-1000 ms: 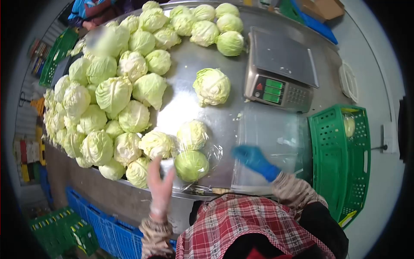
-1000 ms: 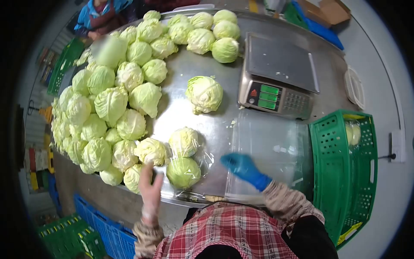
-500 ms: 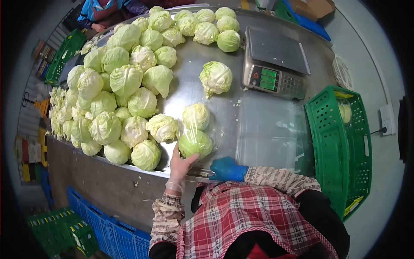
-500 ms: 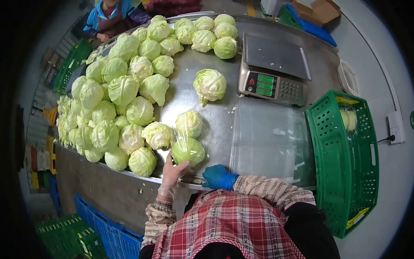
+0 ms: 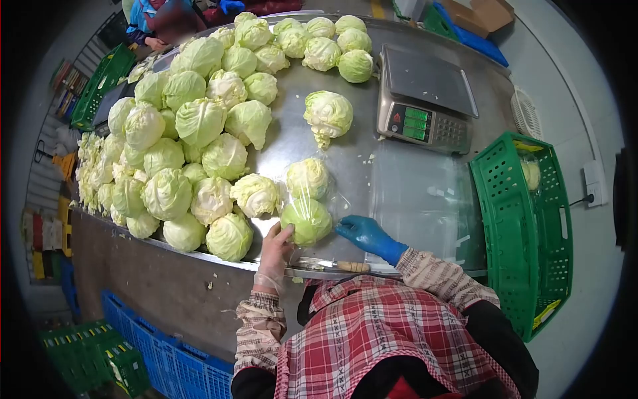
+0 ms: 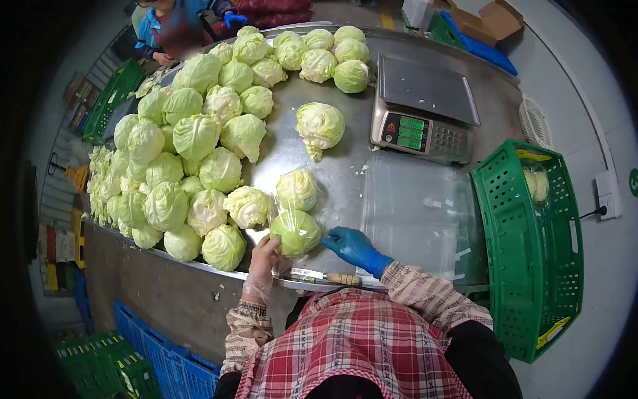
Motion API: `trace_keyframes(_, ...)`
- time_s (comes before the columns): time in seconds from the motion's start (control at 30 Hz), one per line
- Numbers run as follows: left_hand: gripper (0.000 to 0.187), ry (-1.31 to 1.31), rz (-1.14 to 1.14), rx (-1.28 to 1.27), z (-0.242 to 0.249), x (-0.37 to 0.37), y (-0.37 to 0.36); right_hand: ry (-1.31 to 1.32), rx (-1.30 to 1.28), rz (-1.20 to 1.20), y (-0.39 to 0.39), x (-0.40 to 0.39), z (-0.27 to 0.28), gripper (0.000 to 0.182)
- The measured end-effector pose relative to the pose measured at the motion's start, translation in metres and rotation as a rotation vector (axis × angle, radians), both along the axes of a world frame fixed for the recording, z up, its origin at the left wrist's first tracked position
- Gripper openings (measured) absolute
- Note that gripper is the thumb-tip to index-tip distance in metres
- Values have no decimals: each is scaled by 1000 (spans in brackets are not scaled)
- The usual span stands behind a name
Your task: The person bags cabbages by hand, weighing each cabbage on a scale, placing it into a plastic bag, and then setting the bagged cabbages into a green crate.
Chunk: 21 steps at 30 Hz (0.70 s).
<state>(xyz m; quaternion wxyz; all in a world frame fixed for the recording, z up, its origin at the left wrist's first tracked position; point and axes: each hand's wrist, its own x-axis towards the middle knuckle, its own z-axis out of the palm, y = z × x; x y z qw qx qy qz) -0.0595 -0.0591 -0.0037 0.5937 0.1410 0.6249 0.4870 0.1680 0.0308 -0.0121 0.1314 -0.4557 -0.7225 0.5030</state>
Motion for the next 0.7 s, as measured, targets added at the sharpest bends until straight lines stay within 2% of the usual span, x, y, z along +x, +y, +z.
trace_keyframes(0.03, 55, 1, -2, 2, 1, 0, 0, 27, -108, -37, 4, -3, -6, 56)
trace_keyframes(0.07, 56, -67, 53, 7, 3, 0, 1, 29, -105, -40, 7, -6, -10, 56)
trace_keyframes(0.13, 56, -133, 104, 18, 5, -2, 4, 159, -270, -303, 12, -12, -17, 69)
trace_keyframes(0.27, 55, -64, 102, -19, 8, 4, 16, 187, -249, -373, 35, -27, -10, 83)
trace_keyframes(0.33, 58, -275, 144, 190, 5, 13, 26, 260, -566, -401, 43, -42, 9, 90)
trace_keyframes(0.37, 61, -238, 141, 181, -5, 11, 28, 332, -604, -335, 45, -46, 3, 94)
trace_keyframes(0.4, 64, -201, 182, 160, 17, 24, 31, 342, -590, -340, 45, -48, -9, 94)
trace_keyframes(0.47, 64, -205, 192, 212, 10, 33, 33, 358, -448, -328, 46, -54, -34, 94)
trace_keyframes(0.53, 66, -160, 203, 201, 16, 41, 38, 413, -473, -330, 42, -47, -18, 87)
trace_keyframes(0.6, 65, -176, 205, 207, 25, 50, 46, 347, -371, -356, 42, -39, 2, 77)
trace_keyframes(0.63, 63, -219, 184, 215, 15, 52, 51, 450, -426, -285, 49, -32, -1, 68)
trace_keyframes(0.67, 62, -180, 143, 205, 20, 56, 57, 448, -425, -266, 53, -26, -6, 68)
trace_keyframes(0.7, 61, -191, 107, 206, 21, 59, 68, 468, -410, -367, 57, -21, -11, 65)
